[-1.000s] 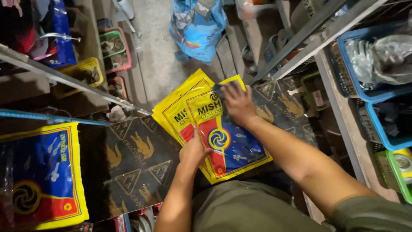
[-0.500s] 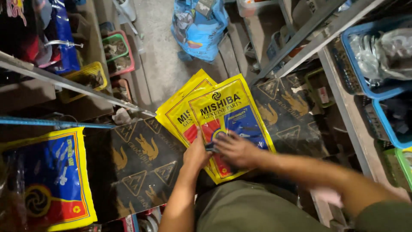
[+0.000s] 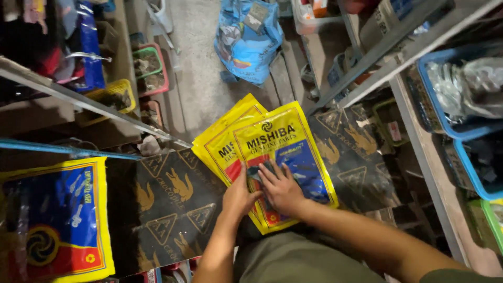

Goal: The person repeatedly wipes the surface of yellow plastic packages labeled 'MISHIBA GENUINE PARTS' using a dark cloth. The person holds the packages on a metal surface and rubs the cloth over them multiple times.

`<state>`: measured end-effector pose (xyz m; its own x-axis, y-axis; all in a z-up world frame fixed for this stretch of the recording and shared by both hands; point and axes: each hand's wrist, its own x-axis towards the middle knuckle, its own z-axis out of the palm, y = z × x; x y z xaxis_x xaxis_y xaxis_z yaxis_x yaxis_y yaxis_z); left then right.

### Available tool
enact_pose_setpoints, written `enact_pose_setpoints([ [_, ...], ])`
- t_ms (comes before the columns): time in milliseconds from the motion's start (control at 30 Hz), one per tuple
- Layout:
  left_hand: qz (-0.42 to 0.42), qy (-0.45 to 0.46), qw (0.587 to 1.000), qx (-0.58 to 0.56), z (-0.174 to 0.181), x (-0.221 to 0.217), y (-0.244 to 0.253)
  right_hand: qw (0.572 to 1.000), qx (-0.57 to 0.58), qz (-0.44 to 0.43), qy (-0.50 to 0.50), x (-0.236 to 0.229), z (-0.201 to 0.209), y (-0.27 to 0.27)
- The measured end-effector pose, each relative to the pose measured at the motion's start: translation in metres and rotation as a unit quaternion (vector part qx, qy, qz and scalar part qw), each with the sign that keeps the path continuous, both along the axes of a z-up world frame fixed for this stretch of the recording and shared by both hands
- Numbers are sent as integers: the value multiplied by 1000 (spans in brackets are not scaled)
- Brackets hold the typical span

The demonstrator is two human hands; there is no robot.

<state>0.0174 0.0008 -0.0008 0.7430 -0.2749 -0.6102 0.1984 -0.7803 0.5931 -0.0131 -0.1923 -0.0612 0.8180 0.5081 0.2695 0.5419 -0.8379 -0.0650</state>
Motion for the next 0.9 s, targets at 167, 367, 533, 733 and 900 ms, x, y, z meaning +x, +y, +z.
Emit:
enact_pose_setpoints([
  [167,14,-1,1000,13,-37,-5,-9,999,10,-31,20,48,-12,25],
  [367,93,-19,995,19,-59,-8,-5,985,44,164,-43,112,7,53],
  [533,111,-117,987,-2,-55,-18,-13,951,-50,306,8,173,36,20],
  [733,79,-188,978,33,-67,-23,-19,972,-72,218,-53,181,36,-25],
  [900,40,-229,969,89,-63,-36,-28,958,-70,275,38,96,11,-40],
])
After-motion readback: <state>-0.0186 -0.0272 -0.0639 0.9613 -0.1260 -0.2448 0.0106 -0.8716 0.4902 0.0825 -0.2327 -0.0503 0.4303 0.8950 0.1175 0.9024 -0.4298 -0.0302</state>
